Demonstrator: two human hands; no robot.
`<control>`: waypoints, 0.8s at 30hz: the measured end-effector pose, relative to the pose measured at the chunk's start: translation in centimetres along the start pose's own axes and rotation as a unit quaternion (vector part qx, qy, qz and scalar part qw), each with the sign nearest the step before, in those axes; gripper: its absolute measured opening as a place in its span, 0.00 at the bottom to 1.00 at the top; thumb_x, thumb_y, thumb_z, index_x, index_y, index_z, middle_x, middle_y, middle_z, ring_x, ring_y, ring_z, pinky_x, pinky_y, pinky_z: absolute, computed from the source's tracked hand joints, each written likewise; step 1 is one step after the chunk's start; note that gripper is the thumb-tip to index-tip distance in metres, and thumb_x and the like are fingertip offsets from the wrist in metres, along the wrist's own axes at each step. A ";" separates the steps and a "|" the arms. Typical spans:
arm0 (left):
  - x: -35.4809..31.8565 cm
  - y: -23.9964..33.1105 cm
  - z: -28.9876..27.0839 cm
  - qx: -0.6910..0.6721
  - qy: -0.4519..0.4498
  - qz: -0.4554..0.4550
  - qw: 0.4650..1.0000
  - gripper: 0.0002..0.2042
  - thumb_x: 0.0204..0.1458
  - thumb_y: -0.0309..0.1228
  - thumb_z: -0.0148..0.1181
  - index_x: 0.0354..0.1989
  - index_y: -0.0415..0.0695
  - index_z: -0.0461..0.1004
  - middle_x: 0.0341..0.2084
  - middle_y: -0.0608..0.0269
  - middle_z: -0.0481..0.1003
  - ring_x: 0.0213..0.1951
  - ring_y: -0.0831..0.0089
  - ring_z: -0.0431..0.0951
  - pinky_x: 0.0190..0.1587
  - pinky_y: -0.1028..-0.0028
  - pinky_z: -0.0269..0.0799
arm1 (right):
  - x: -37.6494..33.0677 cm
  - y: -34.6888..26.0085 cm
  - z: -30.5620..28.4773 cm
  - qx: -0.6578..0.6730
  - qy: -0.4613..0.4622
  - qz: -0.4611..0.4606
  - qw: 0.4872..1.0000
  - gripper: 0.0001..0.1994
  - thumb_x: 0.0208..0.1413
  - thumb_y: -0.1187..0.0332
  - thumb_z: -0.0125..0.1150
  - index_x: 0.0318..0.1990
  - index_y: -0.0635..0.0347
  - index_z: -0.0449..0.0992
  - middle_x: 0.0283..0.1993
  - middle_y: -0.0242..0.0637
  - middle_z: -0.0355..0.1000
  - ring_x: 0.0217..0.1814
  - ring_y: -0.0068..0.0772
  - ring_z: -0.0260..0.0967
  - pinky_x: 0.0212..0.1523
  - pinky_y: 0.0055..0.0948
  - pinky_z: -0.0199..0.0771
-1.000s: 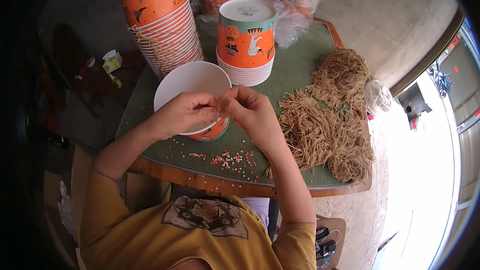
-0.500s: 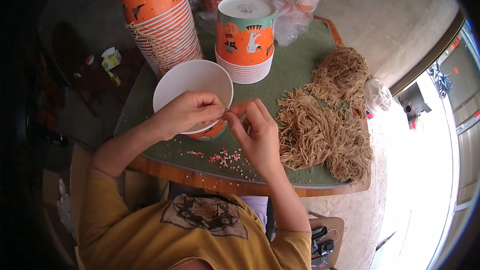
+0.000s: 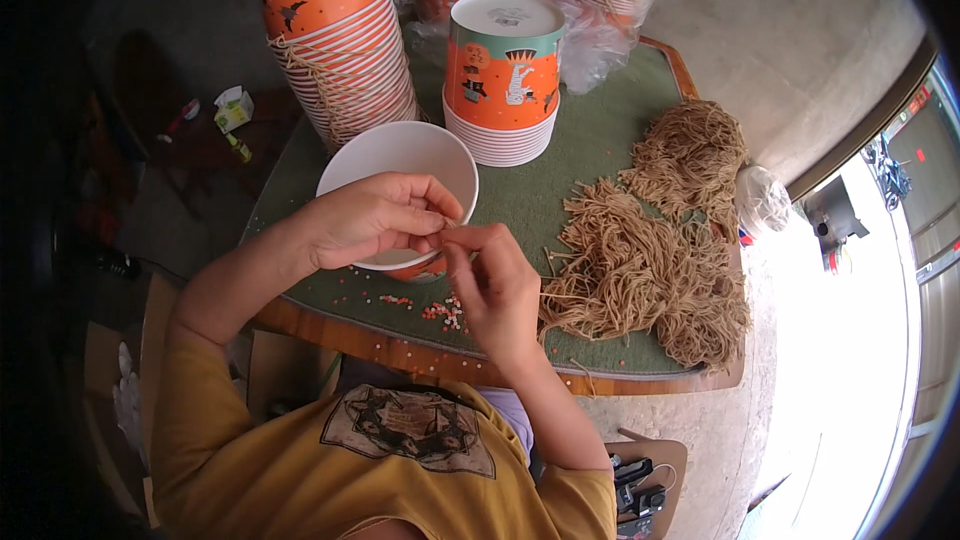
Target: Threading and tying rope handles onto decorative paper buckets.
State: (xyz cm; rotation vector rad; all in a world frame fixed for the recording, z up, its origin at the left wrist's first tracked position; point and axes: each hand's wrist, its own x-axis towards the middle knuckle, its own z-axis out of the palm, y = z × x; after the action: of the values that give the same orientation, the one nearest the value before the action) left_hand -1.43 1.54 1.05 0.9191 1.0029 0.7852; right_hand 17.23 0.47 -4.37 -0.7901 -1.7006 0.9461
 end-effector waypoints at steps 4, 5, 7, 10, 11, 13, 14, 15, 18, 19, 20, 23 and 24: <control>-0.2 0.2 0.3 0.083 -0.022 0.045 0.995 0.09 0.58 0.23 0.54 0.46 0.38 0.68 0.37 0.63 0.72 0.38 0.78 0.72 0.43 0.78 0.70 | 0.6 0.7 -1.2 0.078 0.032 0.102 0.991 0.05 0.60 0.75 0.56 0.42 0.65 0.72 0.30 0.30 0.71 0.28 0.13 0.63 0.29 0.17 0.65; -0.3 0.3 0.7 0.148 0.001 0.062 0.987 0.08 0.57 0.22 0.54 0.45 0.38 0.67 0.37 0.62 0.71 0.38 0.79 0.72 0.43 0.79 0.70 | 0.6 0.7 -1.3 0.077 0.035 0.102 0.991 0.05 0.60 0.75 0.56 0.42 0.65 0.72 0.30 0.30 0.71 0.28 0.13 0.63 0.29 0.17 0.65; -0.3 -0.1 0.7 0.173 0.010 0.105 0.979 0.08 0.58 0.21 0.53 0.44 0.38 0.66 0.36 0.63 0.70 0.38 0.79 0.72 0.43 0.79 0.70 | 1.2 0.3 -1.0 0.063 0.013 0.070 0.995 0.06 0.57 0.75 0.59 0.41 0.65 0.73 0.30 0.32 0.71 0.26 0.17 0.64 0.28 0.18 0.66; -0.3 -0.6 0.7 0.227 0.017 0.176 0.958 0.08 0.58 0.21 0.52 0.45 0.38 0.65 0.35 0.65 0.69 0.38 0.80 0.71 0.43 0.79 0.70 | 1.5 -0.3 -0.7 -0.051 -0.002 0.008 0.999 0.06 0.54 0.75 0.63 0.38 0.63 0.74 0.29 0.34 0.69 0.24 0.22 0.65 0.26 0.22 0.67; -0.3 -0.7 0.8 0.256 0.019 0.201 0.945 0.08 0.58 0.20 0.51 0.45 0.38 0.64 0.34 0.66 0.69 0.38 0.81 0.71 0.43 0.79 0.70 | 1.6 -0.1 -0.6 -0.075 0.001 -0.014 0.997 0.06 0.53 0.75 0.63 0.37 0.63 0.74 0.28 0.34 0.68 0.24 0.23 0.65 0.26 0.23 0.66; -0.5 -0.7 0.8 0.286 0.020 0.216 0.933 0.09 0.58 0.20 0.51 0.46 0.38 0.63 0.35 0.66 0.69 0.38 0.81 0.71 0.44 0.79 0.70 | 1.5 0.5 -0.4 -0.041 0.008 -0.005 0.999 0.05 0.53 0.75 0.63 0.35 0.63 0.73 0.28 0.34 0.68 0.23 0.23 0.64 0.26 0.23 0.66; -0.6 -0.7 0.9 0.315 0.022 0.231 0.920 0.09 0.58 0.20 0.51 0.47 0.38 0.63 0.35 0.66 0.69 0.39 0.81 0.70 0.44 0.79 0.70 | 1.4 0.7 -0.3 -0.006 0.013 0.004 1.000 0.04 0.53 0.75 0.63 0.34 0.63 0.73 0.29 0.34 0.68 0.23 0.23 0.63 0.26 0.23 0.66; -0.7 -0.7 0.9 0.315 0.022 0.231 0.920 0.09 0.58 0.20 0.51 0.47 0.38 0.63 0.35 0.66 0.69 0.39 0.81 0.70 0.44 0.79 0.70 | 1.5 0.6 -0.3 -0.006 0.014 0.004 1.000 0.04 0.53 0.75 0.63 0.34 0.63 0.73 0.29 0.34 0.68 0.23 0.23 0.63 0.26 0.23 0.66; -1.0 -0.4 1.2 0.312 0.016 0.214 0.926 0.10 0.58 0.19 0.52 0.47 0.39 0.63 0.35 0.66 0.69 0.39 0.82 0.71 0.44 0.79 0.70 | 1.6 0.3 -0.2 -0.008 0.013 0.014 1.000 0.04 0.52 0.75 0.63 0.33 0.63 0.72 0.28 0.34 0.68 0.23 0.23 0.64 0.25 0.23 0.66; -1.1 -0.2 1.3 0.318 0.019 0.211 0.924 0.11 0.58 0.19 0.52 0.48 0.39 0.63 0.34 0.66 0.70 0.38 0.82 0.71 0.45 0.79 0.70 | 1.5 0.0 -0.2 -0.007 0.011 0.035 0.999 0.05 0.52 0.75 0.63 0.32 0.63 0.72 0.28 0.34 0.68 0.23 0.23 0.64 0.25 0.23 0.66; -1.1 -0.1 1.3 0.323 0.023 0.208 0.923 0.11 0.58 0.19 0.52 0.48 0.39 0.63 0.34 0.65 0.70 0.38 0.82 0.71 0.45 0.79 0.70 | 1.5 -0.1 -0.2 -0.007 0.009 0.056 0.998 0.05 0.51 0.76 0.63 0.32 0.63 0.72 0.28 0.34 0.68 0.23 0.23 0.64 0.25 0.23 0.66; -1.0 -0.6 1.1 0.324 0.021 0.220 0.920 0.12 0.57 0.19 0.52 0.49 0.40 0.63 0.34 0.64 0.71 0.38 0.82 0.72 0.43 0.78 0.70 | 1.6 0.1 -0.1 -0.034 0.011 0.033 0.999 0.06 0.50 0.76 0.63 0.32 0.63 0.71 0.27 0.34 0.68 0.23 0.22 0.64 0.25 0.22 0.66; -1.1 -0.5 1.2 0.324 0.020 0.221 0.920 0.12 0.57 0.19 0.52 0.49 0.40 0.63 0.34 0.64 0.71 0.38 0.82 0.72 0.43 0.78 0.70 | 1.6 0.3 -0.1 -0.035 0.012 0.033 0.999 0.06 0.50 0.76 0.63 0.32 0.63 0.71 0.27 0.34 0.68 0.23 0.22 0.64 0.25 0.22 0.66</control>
State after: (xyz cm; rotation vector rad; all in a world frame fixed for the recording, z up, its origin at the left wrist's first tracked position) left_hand -0.60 0.06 1.31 1.7536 1.1288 0.8556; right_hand 16.87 2.00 -3.91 -0.9061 -1.7029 0.9225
